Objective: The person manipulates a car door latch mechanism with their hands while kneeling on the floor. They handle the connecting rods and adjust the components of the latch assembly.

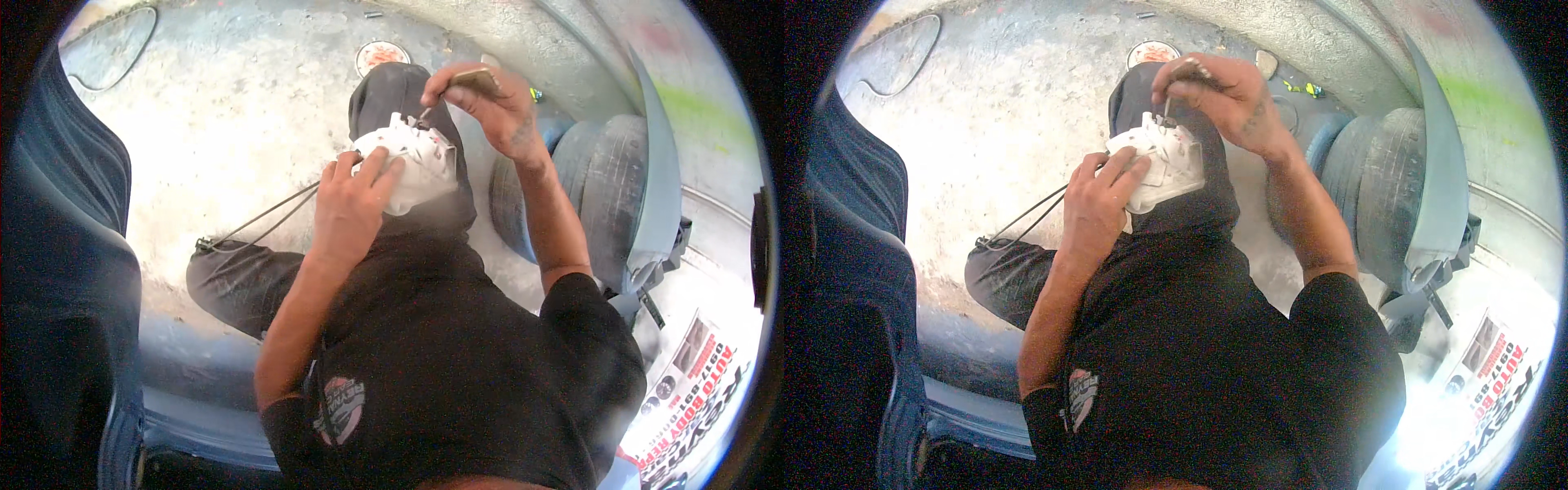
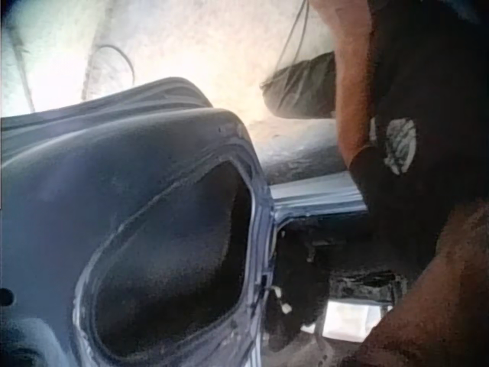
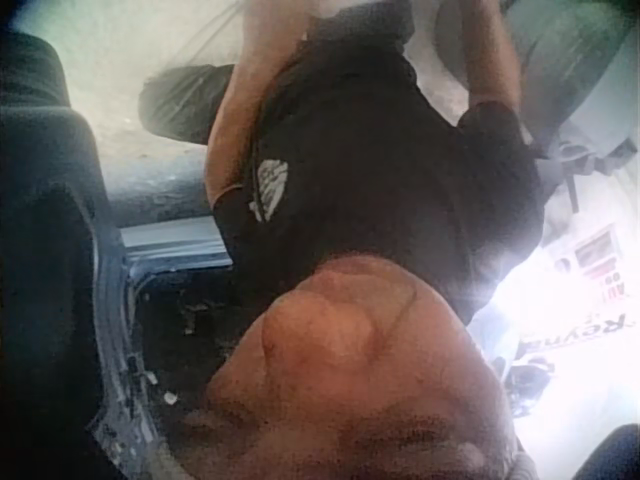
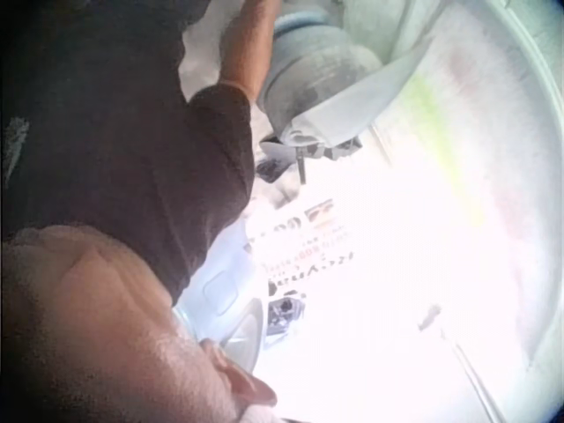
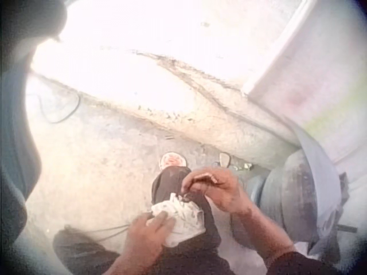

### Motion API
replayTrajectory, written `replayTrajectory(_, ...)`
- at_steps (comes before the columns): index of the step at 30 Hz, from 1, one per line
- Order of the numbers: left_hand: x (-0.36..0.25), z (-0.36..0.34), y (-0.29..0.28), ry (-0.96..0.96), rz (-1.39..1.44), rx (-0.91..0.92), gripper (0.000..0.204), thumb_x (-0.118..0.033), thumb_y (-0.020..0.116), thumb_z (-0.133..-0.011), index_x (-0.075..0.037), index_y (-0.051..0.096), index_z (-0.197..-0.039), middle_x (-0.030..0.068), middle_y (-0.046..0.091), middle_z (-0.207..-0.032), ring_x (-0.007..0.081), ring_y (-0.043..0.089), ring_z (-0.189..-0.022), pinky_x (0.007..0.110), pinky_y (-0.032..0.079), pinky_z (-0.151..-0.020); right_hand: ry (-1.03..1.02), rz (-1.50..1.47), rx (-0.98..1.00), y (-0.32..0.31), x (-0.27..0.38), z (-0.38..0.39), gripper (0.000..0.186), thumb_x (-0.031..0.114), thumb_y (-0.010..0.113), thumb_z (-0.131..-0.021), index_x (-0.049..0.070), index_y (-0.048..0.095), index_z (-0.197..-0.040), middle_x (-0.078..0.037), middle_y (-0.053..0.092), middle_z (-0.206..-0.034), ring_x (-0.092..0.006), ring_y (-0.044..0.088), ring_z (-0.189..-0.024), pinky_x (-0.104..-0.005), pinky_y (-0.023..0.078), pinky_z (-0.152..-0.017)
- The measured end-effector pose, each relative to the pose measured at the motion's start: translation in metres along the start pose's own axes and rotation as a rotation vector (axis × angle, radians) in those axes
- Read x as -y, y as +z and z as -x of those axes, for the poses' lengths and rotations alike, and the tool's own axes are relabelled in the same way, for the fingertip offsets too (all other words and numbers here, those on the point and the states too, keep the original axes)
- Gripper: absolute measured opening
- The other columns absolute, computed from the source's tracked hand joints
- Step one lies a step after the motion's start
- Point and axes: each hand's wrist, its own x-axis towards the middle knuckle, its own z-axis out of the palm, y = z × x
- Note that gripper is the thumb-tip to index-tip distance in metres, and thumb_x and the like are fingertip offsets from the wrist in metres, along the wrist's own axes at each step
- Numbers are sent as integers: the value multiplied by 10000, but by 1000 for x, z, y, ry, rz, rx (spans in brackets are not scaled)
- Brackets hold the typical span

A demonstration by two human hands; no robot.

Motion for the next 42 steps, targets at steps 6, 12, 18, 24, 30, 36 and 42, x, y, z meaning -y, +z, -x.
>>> replayTrajectory(6, 2, -10, -6, -2, 21, 32, 424, -10, 650, -786, -115, 714, -1192, 76, 667, -1248, 317, 607, -1063, 449, 509, -898, -63, 237, 110, 16, 11, 3, 139, 45, 643, -953, 5, 704, -1072, -88, 732, -938, -191, 706, -891, -331, 550, -818)
replayTrajectory(12, 11, -20, -10, 5, 105, 55, 458, 34, 663, -747, -106, 718, -1179, 83, 682, -1217, 312, 613, -1054, 446, 514, -904, -35, 237, 135, 12, 7, -19, 131, 7, 601, -979, 13, 702, -1061, -57, 729, -953, -156, 701, -893, -348, 557, -784)
replayTrajectory(18, 14, -23, -13, -51, 207, 50, 482, 66, 661, -715, -87, 724, -1168, 90, 697, -1213, 326, 623, -1026, 431, 524, -912, -17, -171, -247, 4, -26, -1, 164, 59, 564, -1025, -9, 690, -1104, -68, 712, -953, -144, 660, -901, -313, 546, -836)
replayTrajectory(24, 13, -20, -12, -43, 168, 57, 492, 61, 659, -713, -97, 723, -1175, 89, 690, -1230, 327, 619, -1042, 443, 519, -908, -89, 59, 12, 10, 1, 6, 151, 47, 566, -1004, -25, 679, -1074, -95, 709, -948, -179, 673, -916, -327, 536, -837)
replayTrajectory(30, 6, -19, -6, -1, 84, 37, 458, 33, 647, -748, -110, 722, -1177, 84, 687, -1225, 320, 616, -1049, 450, 519, -904, 32, 82, 134, 9, 11, -6, 182, 107, 559, -1028, -37, 670, -1037, -109, 710, -956, -210, 668, -897, -329, 527, -839)
replayTrajectory(36, 10, -18, -12, -54, 166, 7, 471, 44, 646, -748, -100, 721, -1191, 88, 692, -1212, 316, 624, -1017, 431, 534, -894, -32, -61, 9, 0, -8, 9, 163, 86, 588, -1008, -15, 708, -1053, -80, 705, -948, -185, 669, -930, -321, 523, -840)
replayTrajectory(42, 8, -15, -9, -71, 146, 1, 484, 59, 649, -744, -86, 716, -1201, 94, 696, -1223, 320, 630, -1021, 423, 543, -895, -154, 15, 77, -6, 2, 22, 122, 46, 712, -888, -27, 725, -986, -128, 711, -1004, -266, 689, -968, -373, 537, -866)
